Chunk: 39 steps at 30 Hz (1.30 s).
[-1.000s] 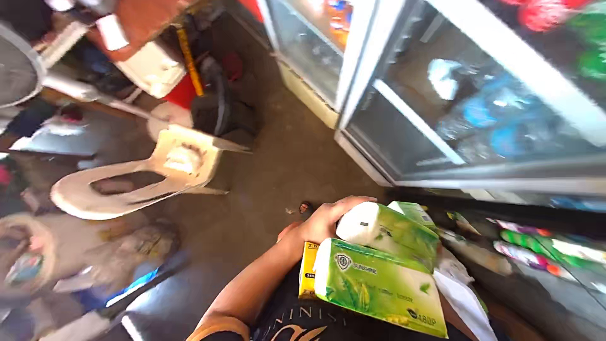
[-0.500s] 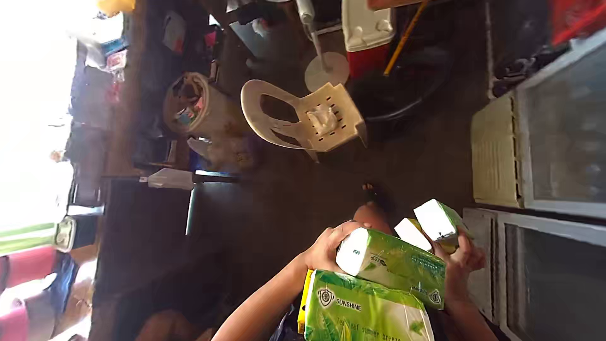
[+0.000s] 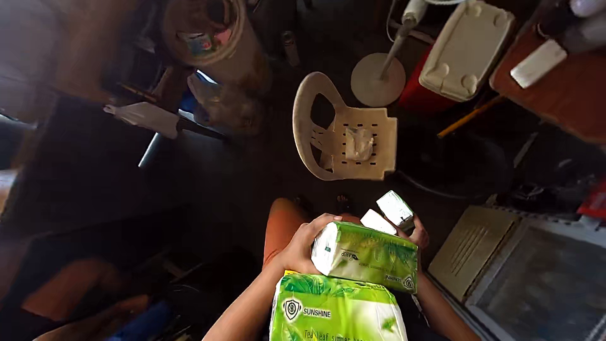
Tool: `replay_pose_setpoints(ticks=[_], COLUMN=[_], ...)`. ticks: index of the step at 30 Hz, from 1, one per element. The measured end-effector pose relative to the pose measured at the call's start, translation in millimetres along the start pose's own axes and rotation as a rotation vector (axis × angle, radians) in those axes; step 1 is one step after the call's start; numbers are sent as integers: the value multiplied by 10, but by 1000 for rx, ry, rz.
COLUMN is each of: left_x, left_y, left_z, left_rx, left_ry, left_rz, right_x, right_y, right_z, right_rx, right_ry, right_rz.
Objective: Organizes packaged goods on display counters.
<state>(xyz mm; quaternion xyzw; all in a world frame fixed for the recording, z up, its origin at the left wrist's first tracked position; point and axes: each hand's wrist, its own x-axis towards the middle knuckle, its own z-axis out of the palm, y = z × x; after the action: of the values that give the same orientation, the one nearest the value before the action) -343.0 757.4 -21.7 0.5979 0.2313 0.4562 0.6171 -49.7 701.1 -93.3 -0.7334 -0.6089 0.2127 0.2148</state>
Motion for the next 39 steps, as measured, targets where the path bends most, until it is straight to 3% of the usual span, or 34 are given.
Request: replay_pose_setpoints(ticks=[4, 8, 13, 18, 27, 33, 39], left_x=[200, 332, 506, 730, 1391, 2027, 3170], left_y=[37, 172, 627, 1043, 1035, 1047, 799], left_z=[-717, -1734, -3129, -4138, -4967, -5408, -5762], left_rx=[8, 78, 144, 122, 121, 166, 210], left_ry=[79, 101, 94, 44, -57, -65, -89], left_rz=[27, 51, 13, 19, 152, 126, 246], right_x=[548, 921, 1267, 1623, 2327, 3209, 4766], right_y=[-467, -1037, -1857, -2339, -2825, -3038, -3135], right_z=[273, 795, 1539, 1826, 1734, 1615, 1557], right_rx=[-104, -144, -168, -296, -379, -372, -284], right_ry=[88, 108, 134, 234, 309, 456, 517], right_rz=[-57, -73, 153, 311, 344, 77, -263])
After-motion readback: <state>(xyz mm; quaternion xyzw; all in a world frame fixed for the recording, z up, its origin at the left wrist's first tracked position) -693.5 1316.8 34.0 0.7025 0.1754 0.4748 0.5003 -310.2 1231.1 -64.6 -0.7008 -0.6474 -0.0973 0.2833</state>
